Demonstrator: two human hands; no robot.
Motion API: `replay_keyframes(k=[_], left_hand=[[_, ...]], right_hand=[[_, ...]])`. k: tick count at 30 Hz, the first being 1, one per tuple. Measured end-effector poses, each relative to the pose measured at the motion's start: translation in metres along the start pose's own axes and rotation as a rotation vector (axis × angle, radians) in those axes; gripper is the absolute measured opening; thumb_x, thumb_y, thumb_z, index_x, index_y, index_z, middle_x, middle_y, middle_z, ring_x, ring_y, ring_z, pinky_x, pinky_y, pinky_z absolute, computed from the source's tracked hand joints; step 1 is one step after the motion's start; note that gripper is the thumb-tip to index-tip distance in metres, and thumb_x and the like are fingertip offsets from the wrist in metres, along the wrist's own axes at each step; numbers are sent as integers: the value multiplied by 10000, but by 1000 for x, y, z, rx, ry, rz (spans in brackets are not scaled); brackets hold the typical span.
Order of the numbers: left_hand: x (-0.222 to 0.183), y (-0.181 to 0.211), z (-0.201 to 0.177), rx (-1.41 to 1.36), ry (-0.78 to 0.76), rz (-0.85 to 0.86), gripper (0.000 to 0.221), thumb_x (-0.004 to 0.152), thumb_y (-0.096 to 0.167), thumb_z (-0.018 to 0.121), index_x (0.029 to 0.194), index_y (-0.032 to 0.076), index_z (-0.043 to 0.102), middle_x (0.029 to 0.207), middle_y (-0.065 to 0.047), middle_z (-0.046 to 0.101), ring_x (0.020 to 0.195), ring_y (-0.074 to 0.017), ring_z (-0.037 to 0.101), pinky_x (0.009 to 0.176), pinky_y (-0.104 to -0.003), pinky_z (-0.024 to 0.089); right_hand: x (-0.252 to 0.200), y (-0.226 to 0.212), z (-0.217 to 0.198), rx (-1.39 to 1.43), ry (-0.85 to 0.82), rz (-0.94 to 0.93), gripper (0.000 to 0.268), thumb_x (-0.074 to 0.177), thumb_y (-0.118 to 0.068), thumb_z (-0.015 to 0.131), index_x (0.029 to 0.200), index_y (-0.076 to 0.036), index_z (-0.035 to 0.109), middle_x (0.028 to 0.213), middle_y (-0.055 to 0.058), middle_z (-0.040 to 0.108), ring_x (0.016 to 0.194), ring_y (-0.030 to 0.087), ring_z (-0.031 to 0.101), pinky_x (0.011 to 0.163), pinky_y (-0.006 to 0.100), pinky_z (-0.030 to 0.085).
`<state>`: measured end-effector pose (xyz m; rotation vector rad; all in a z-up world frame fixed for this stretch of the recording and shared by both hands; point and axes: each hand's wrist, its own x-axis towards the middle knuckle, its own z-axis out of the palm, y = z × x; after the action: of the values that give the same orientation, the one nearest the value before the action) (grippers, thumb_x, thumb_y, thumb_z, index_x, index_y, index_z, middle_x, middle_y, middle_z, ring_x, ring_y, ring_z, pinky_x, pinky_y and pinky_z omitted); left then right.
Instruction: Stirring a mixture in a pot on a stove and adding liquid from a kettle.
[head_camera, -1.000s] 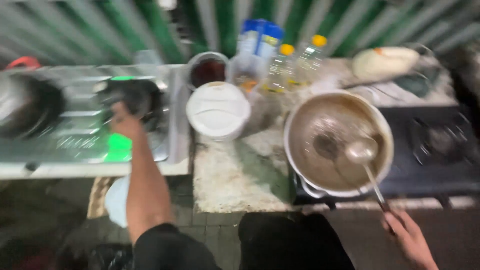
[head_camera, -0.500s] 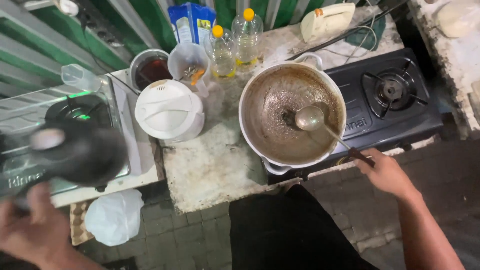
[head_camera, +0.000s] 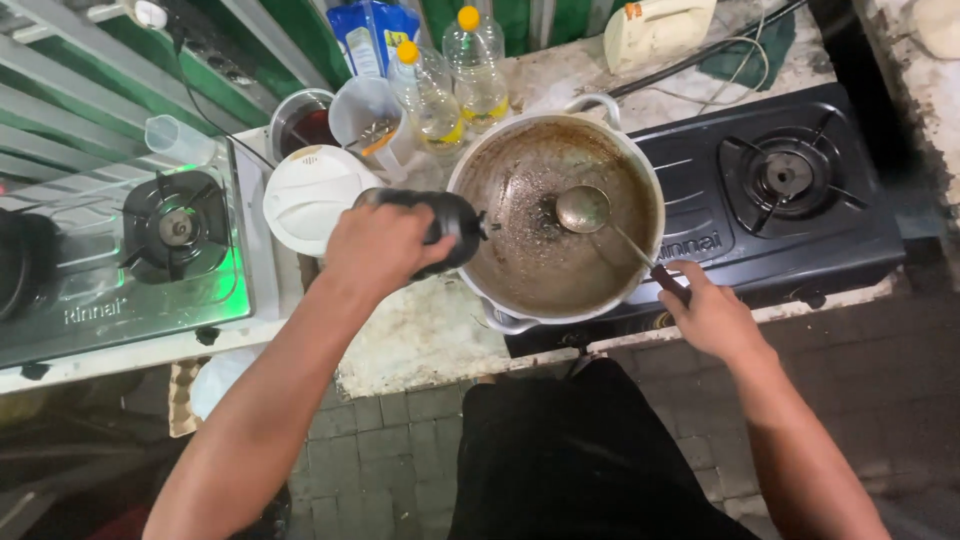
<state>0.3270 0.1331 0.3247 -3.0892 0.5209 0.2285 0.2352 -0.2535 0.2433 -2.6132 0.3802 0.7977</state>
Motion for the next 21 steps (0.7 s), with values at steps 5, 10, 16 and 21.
replay_keyframes(k=[5,10,16,21], left_hand=[[24,28,13,140,55,171,395,881,520,530,791,157,658,663,-73,695,685,-337,726,634,-474,553],[36,48,10,207,82,304,350,881,453,529,735,157,647,616,-67,686,642,-309,730,584,-434,551],[55,75,10,351,161,527,141,750,290,659,622,234,670,572,9,674,587,-258,714,526,-403,529],[63,83,10,359,186,537,163,740,296,688,604,212,658,542,-18,658,563,-268,703,498,-409,517]], right_hand=[[-5,2,-10,-4,-4,-3,502,966,-384,505,1460,-312,448,1186,207,703,1149,394,649,961,530,504],[-1,8,-8,-34,-31,-57,509,973,-359,493,1471,-257,456,1140,218,719,1085,386,686,888,502,539],[4,6,-3,10,-11,-77,503,961,-334,526,1456,-266,465,1147,238,717,1105,441,663,925,562,515],[-12,-1,-13,-2,-12,-56,479,974,-303,507,1445,-218,481,1120,264,720,1100,450,669,915,573,519]])
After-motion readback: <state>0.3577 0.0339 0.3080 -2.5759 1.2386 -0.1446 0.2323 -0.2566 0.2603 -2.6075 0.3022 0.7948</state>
